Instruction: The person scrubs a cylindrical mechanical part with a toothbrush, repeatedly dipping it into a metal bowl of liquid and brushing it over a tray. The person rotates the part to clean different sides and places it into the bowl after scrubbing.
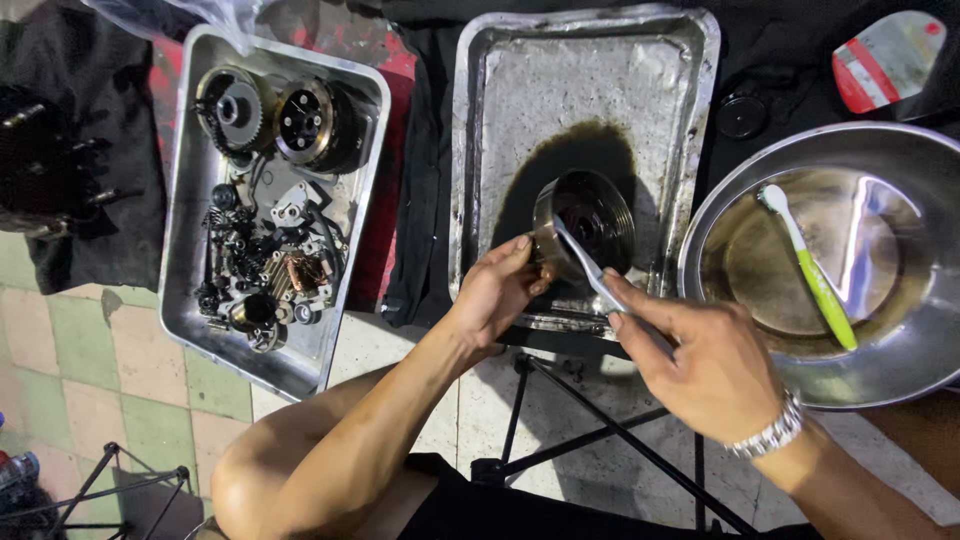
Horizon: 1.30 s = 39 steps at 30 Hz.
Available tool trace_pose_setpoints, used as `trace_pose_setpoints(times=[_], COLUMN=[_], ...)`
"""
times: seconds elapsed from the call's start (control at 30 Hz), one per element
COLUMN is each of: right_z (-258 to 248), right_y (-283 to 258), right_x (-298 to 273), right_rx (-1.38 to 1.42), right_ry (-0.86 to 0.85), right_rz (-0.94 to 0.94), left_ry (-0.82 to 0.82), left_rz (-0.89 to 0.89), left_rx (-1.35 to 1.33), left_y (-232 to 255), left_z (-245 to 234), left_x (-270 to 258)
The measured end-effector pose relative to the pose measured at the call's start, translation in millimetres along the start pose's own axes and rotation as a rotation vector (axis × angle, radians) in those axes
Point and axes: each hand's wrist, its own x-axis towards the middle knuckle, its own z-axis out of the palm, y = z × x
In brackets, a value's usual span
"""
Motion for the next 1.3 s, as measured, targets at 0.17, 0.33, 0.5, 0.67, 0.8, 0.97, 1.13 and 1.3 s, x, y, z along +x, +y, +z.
trace_pose_setpoints(times=[0.17,0.33,0.5,0.67,0.8,0.97,1.13,1.3], right_z=[8,24,25,43,50,55,85,71], right_y=[12,35,34,44,44,61,100,80], right_x=[7,0,-4,1,5,1,1,0], right_rx=[-0.111,0.184,0.114,0.249,0.185,0.136,0.289,0.186], right_ry=[-0.096,0.105,0.136,0.104,0.035,0.003,0.018,0.031], right_rz=[0.246,0.012,0.128,0.11,0.109,0.048,0.098,0.19], left_ry=[0.314,0.39,0.421,0.401,0.41,0.46,0.444,0.245], left_rz=[-0.094,0.01,-0.04,0.017,0.027,0.12,0.105,0.408], left_rx=[0.238,0.775,1.173,1.121,1.325,1.677,1.724,1.818], left_y=[14,23,41,32,34,43,54,55], left_z=[12,22,37,23,7,24,60,67], left_x=[9,12,14,29,41,52,38,30])
